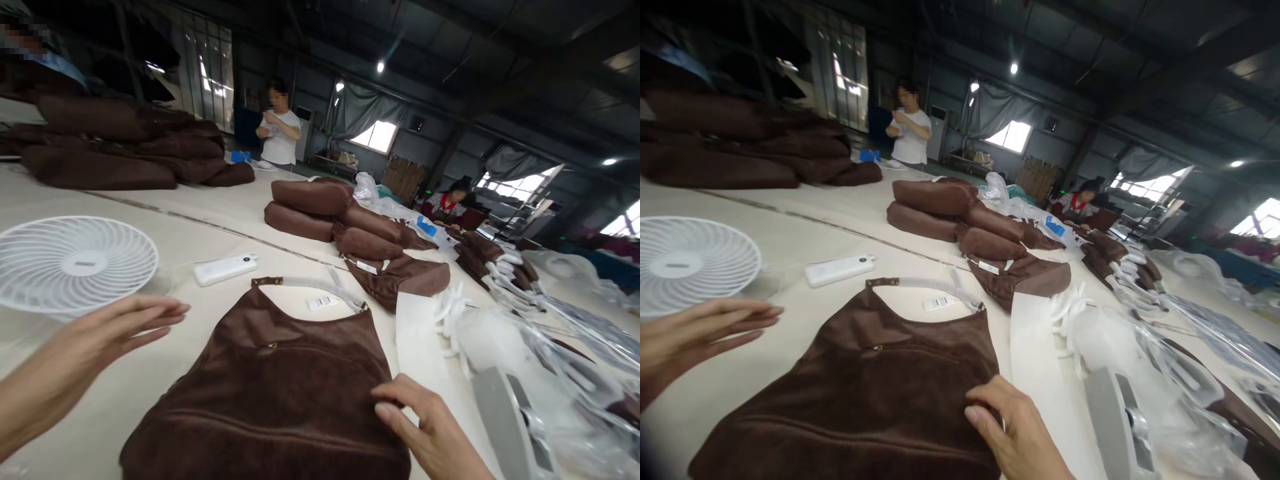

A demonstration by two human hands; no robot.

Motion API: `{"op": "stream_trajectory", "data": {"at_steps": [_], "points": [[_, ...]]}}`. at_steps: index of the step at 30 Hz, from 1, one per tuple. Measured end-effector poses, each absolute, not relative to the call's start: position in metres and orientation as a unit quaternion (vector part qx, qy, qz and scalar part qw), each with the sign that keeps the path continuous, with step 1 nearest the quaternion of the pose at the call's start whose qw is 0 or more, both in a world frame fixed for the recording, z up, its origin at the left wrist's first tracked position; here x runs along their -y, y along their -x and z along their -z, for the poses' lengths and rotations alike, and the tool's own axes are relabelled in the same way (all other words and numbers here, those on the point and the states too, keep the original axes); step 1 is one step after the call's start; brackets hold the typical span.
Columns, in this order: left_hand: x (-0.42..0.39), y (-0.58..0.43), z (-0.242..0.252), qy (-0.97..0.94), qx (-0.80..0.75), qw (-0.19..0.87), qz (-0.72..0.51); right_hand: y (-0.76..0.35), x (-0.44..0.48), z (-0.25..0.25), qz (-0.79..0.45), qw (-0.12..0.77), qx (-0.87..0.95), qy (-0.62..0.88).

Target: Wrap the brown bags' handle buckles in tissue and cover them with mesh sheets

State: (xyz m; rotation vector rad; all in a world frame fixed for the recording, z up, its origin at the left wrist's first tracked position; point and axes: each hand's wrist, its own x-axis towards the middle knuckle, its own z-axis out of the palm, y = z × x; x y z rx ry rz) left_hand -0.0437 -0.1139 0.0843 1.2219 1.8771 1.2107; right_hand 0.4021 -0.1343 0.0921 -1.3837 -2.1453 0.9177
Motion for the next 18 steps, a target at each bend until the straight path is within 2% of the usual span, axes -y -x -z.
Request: {"op": "stream_trajectory", "data": {"at_steps": [2,4,10,15,18], "points": [[0.069,0.004,-0.096,-0.58,-0.648,0.321,-0.375,-0.402,0.119,-0.094,-0.321,0.238,0.757,0.517],[0.024,-0.033,-0.094,-0.723,-0.617,0.212,-0.225,-0.402,0.099,-0.092,-0.307,0.258,0.747,0.529],[-0.083,-0.101,-0.044,-0.788,-0.596,0.121,-0.093,-0.386,0.027,-0.069,-0.265,0.277,0.756,0.53],[-0.116,-0.115,-0.023,-0.79,-0.61,0.05,-0.031,-0.353,-0.02,-0.051,-0.141,0.122,0.809,0.558],[-0.122,-0.114,-0.029,-0.801,-0.598,-0.002,-0.028,-0.334,-0.038,-0.04,-0.107,0.069,0.8,0.586]]}}
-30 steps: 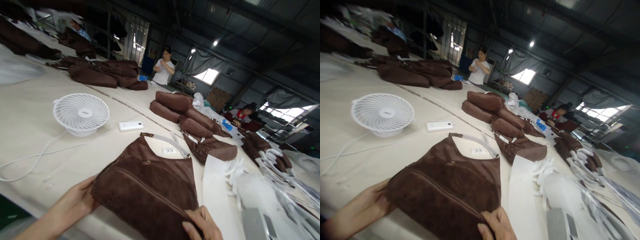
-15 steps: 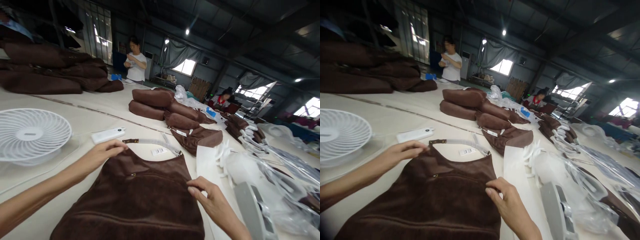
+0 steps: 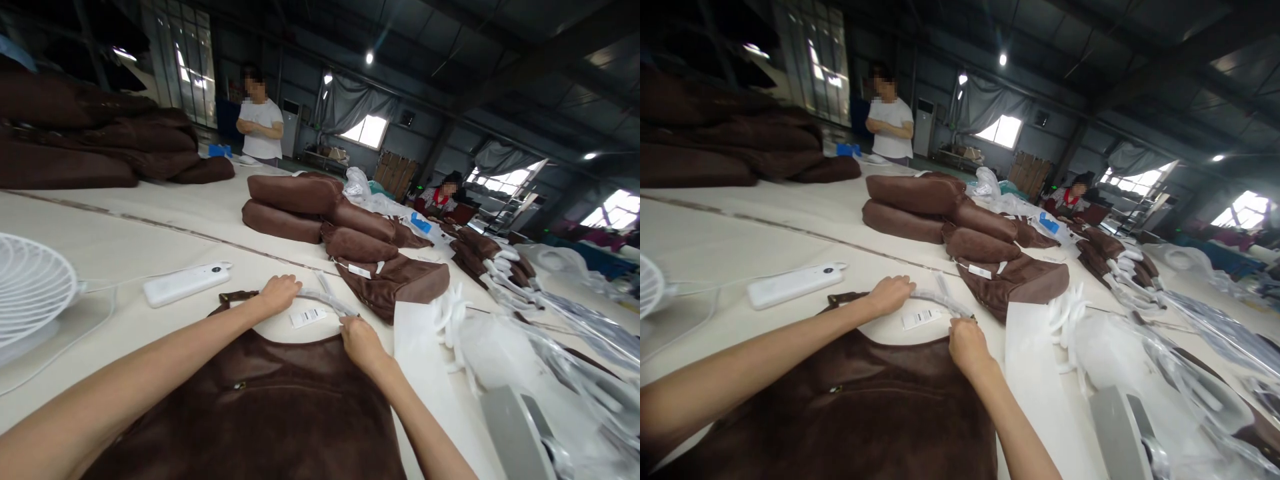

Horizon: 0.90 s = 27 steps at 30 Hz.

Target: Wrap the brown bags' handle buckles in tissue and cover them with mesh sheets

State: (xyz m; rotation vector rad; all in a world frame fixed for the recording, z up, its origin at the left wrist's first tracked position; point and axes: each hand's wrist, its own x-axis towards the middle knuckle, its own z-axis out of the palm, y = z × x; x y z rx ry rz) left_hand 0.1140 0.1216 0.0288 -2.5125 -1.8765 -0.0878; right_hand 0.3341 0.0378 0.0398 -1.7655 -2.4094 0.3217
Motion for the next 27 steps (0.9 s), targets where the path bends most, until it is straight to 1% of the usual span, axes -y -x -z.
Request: {"op": "stream_trajectory", "data": {"at_steps": [5,9,13,16,20,24,27], "points": [[-0.125,-0.117,-0.054,0.807,0.579,0.089,0.072,-0.316,-0.056,-0.024,-0.062,0.018,0.764,0.642],[-0.123,-0.125,-0.067,0.807,0.572,0.111,0.092,-0.315,-0.064,-0.016,-0.043,0.01,0.751,0.659],[-0.118,-0.129,-0.071,0.809,0.564,0.121,0.11,-0.325,-0.063,-0.012,-0.036,0.021,0.758,0.65],[-0.116,-0.128,-0.072,0.813,0.556,0.125,0.122,-0.34,-0.056,-0.011,-0.047,0.041,0.791,0.608],[-0.115,-0.13,-0.07,0.814,0.551,0.121,0.135,-0.351,-0.049,-0.014,-0.067,0.074,0.86,0.5],[-0.113,-0.134,-0.074,0.815,0.549,0.118,0.143,-0.337,-0.05,-0.021,-0.031,0.038,0.893,0.448],[-0.11,-0.134,-0.079,0.819,0.543,0.121,0.143,-0.319,-0.053,-0.022,-0.099,0.012,0.905,0.414]]}}
